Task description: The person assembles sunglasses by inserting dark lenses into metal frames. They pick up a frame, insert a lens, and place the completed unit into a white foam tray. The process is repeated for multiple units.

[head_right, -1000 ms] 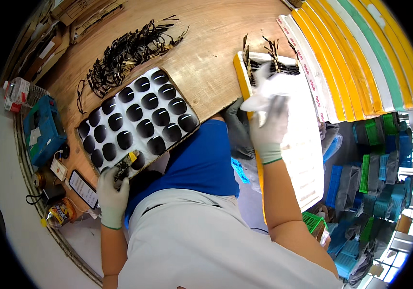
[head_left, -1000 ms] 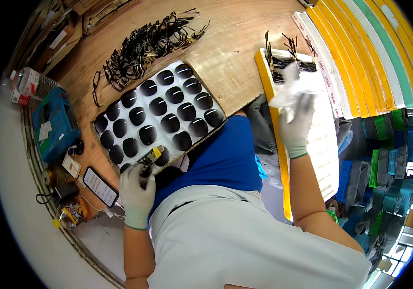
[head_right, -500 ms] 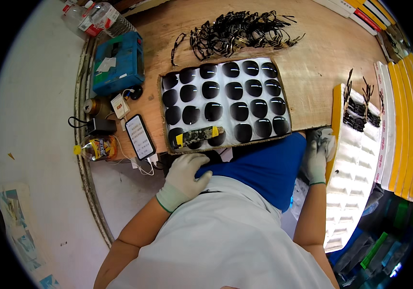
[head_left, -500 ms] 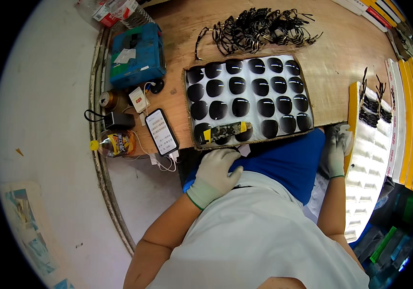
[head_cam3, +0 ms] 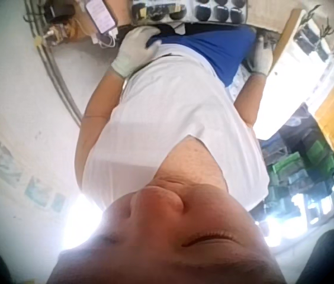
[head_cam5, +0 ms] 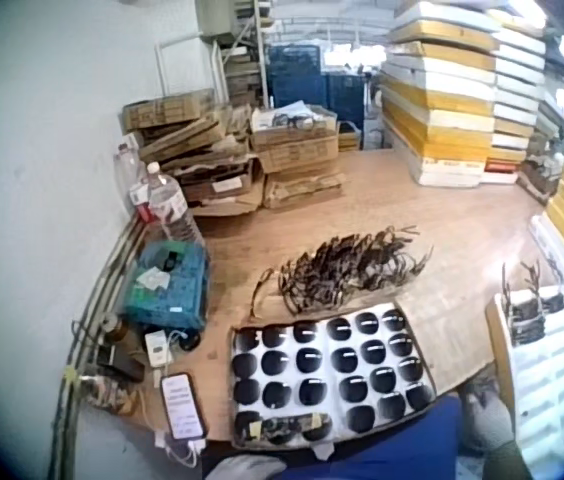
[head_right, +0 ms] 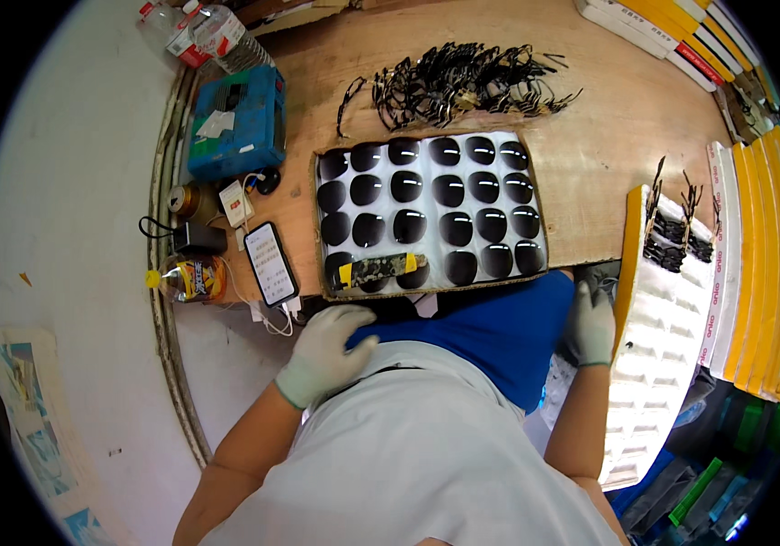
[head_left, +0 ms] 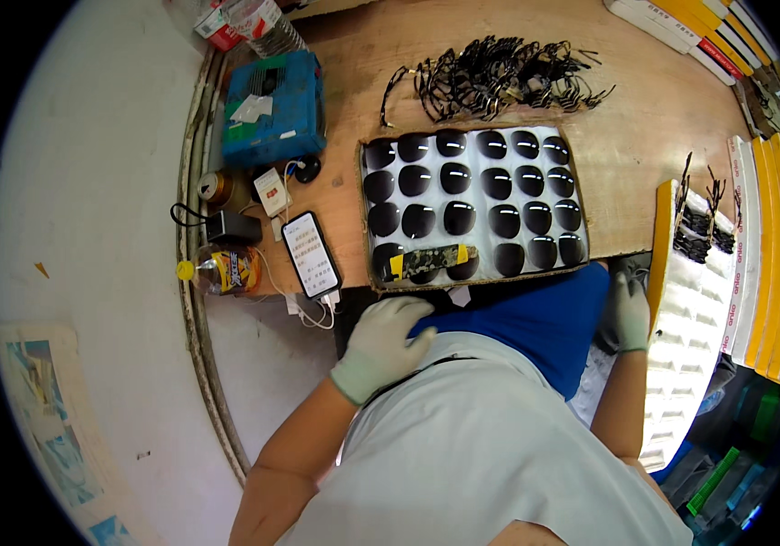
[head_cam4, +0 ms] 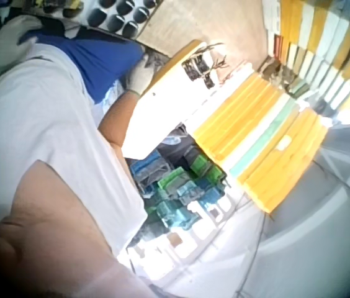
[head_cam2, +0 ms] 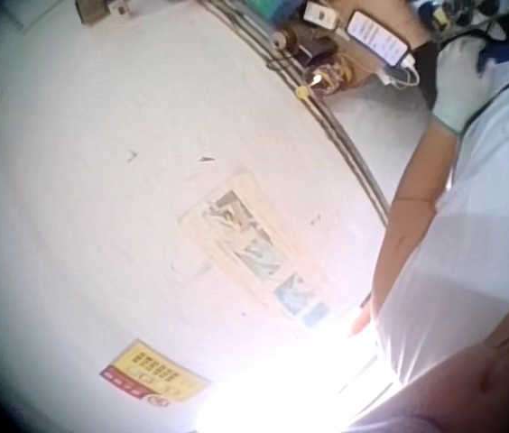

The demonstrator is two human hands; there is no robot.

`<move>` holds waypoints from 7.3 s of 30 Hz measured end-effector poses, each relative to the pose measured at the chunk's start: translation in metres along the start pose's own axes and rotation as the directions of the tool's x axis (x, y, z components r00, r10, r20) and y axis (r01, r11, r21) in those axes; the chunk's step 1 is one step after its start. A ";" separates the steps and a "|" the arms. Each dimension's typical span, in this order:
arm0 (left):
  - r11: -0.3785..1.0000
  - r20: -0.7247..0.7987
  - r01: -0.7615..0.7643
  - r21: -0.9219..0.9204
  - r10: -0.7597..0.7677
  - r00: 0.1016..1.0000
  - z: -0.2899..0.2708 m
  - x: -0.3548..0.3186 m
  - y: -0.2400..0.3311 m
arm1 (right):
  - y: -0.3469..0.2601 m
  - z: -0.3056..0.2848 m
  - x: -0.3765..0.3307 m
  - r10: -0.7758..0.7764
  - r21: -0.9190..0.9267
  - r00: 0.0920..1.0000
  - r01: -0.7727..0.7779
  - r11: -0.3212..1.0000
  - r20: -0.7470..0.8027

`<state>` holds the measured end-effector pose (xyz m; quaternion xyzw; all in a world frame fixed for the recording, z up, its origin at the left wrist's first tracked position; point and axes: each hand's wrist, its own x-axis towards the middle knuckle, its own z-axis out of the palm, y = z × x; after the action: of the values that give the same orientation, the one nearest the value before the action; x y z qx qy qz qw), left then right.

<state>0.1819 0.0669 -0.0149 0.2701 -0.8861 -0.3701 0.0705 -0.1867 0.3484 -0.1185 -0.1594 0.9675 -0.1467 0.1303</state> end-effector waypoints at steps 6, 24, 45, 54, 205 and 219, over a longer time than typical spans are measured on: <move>0.991 0.230 0.129 0.044 -0.136 0.964 -0.057 -0.063 -0.011 | -0.052 -0.001 -0.053 -0.190 0.057 0.969 0.201 0.978 -0.159; 0.719 0.252 0.126 -0.683 0.070 0.965 -0.009 0.013 0.025 | -0.195 -0.068 -0.088 -0.631 0.785 0.736 0.232 0.575 0.245; 0.007 -0.249 -0.308 -0.951 -0.605 0.757 0.006 0.200 0.036 | -0.293 -0.018 -0.115 -0.689 0.554 0.716 0.621 0.554 -0.113; 0.032 -0.237 -0.281 -0.959 -0.634 0.736 0.013 0.194 0.034 | -0.288 -0.012 -0.121 -0.713 0.421 0.629 0.763 0.490 -0.311; 0.993 0.056 -0.013 -0.119 0.020 0.998 -0.056 0.058 0.036 | -0.194 -0.054 -0.044 -0.617 0.921 0.786 0.207 0.331 0.045; 0.995 -0.222 0.084 0.057 -0.070 0.973 -0.071 0.275 -0.084 | -0.218 0.013 -0.072 -0.682 0.865 0.626 0.023 0.501 0.378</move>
<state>0.0087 -0.1714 -0.0434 0.3458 -0.8735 -0.3107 0.1446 -0.0577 0.1733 -0.0447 -0.3387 0.6087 -0.5170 0.4974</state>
